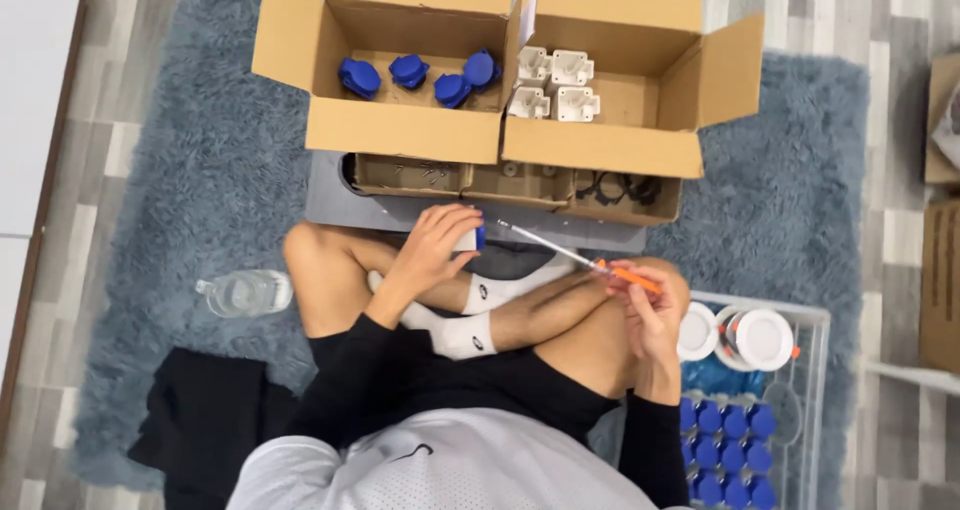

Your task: Assembling electrical components using a screwdriver while sitting on the floor.

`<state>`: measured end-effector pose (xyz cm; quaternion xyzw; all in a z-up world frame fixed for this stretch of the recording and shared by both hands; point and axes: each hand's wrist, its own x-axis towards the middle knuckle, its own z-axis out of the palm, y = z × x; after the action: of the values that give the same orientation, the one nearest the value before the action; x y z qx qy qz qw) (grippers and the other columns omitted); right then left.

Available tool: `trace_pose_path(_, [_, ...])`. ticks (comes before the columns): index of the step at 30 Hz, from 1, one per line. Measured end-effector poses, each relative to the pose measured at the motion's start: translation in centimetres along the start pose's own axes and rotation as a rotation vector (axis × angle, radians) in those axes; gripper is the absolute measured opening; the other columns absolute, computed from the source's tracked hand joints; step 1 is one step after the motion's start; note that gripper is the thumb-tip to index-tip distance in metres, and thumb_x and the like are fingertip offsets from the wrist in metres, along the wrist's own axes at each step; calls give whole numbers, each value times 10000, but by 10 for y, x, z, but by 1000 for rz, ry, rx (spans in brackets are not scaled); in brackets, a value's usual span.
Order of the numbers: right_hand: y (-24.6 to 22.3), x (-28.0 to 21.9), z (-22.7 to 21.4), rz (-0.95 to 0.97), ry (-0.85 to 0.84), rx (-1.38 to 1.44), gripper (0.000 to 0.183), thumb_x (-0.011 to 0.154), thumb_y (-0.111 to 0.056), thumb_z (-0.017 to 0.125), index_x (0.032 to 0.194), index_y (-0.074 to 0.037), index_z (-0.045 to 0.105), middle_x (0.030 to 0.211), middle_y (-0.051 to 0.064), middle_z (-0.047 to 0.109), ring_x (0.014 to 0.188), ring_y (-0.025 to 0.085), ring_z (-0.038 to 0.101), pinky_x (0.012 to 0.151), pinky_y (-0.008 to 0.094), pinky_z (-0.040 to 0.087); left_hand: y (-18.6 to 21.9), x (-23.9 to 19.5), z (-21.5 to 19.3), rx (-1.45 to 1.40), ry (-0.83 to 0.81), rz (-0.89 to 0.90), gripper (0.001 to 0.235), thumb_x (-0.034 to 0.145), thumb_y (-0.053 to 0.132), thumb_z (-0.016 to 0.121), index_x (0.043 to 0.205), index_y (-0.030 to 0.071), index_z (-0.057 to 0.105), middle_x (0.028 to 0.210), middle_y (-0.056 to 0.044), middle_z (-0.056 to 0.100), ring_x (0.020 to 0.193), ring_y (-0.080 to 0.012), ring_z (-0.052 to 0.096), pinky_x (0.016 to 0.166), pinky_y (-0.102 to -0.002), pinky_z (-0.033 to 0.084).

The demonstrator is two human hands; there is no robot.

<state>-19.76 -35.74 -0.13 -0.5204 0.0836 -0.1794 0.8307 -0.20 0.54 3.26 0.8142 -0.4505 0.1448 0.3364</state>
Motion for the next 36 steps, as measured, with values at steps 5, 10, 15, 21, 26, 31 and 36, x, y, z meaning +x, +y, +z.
trace_pose_path(5, [3, -9, 24, -25, 54, -85, 290, 1094, -37, 594, 1358, 83, 581, 1305, 376, 698, 1103, 413, 799, 909, 451, 686, -10, -9, 16, 18, 86, 55, 478, 831, 281, 919, 1270, 209, 743, 1395, 12, 720, 1381, -339, 603, 1097, -562, 442])
trace_pose_path(10, [6, -7, 39, 11, 99, -139, 239, 1111, -69, 605, 1318, 47, 626, 1232, 316, 754, 1074, 362, 814, 879, 410, 689, -15, -12, 13, -16, 127, 107, 257, 935, 176, 839, 1177, 179, 752, 1351, -29, 735, 1350, -388, 647, 1045, -545, 517])
trace_pose_path(15, [10, -3, 40, 45, 111, -197, 198, 1126, -113, 615, 1267, 19, 658, 1188, 265, 787, 1033, 295, 822, 854, 366, 688, -17, -10, 10, -53, 104, 92, 298, 915, 223, 869, 1171, 187, 719, 1472, -44, 693, 1400, -338, 633, 1151, -591, 478])
trace_pose_path(21, [18, 2, 33, 53, 94, -164, 190, 1113, -62, 613, 1259, 54, 655, 1170, 311, 773, 1010, 359, 823, 833, 413, 700, -6, 1, -5, -197, 169, 28, 67, 1021, 212, 759, 1064, 161, 752, 1377, -50, 763, 1349, -343, 684, 1167, -551, 470])
trace_pose_path(26, [31, 7, 29, 51, 82, -95, 208, 1099, -29, 616, 1253, 111, 627, 1177, 387, 729, 1000, 467, 807, 812, 485, 708, -9, -2, -1, -216, 184, 31, 93, 1012, 209, 761, 1083, 149, 757, 1354, -53, 778, 1331, -337, 699, 1172, -549, 473])
trace_pose_path(31, [28, 7, 35, 61, 80, -96, 198, 1099, -19, 614, 1252, 106, 628, 1192, 370, 730, 1015, 458, 805, 836, 489, 712, -8, -6, 0, -208, 194, 51, 151, 1008, 208, 765, 1131, 121, 763, 1340, -71, 784, 1322, -342, 704, 1174, -556, 473])
trace_pose_path(36, [29, 7, 42, 46, 42, -141, 192, 1115, -40, 610, 1258, 86, 636, 1201, 325, 741, 1025, 417, 808, 847, 452, 711, -5, -3, -5, -205, 208, 83, 164, 1037, 201, 735, 1162, 101, 769, 1335, -83, 778, 1319, -349, 700, 1172, -566, 477])
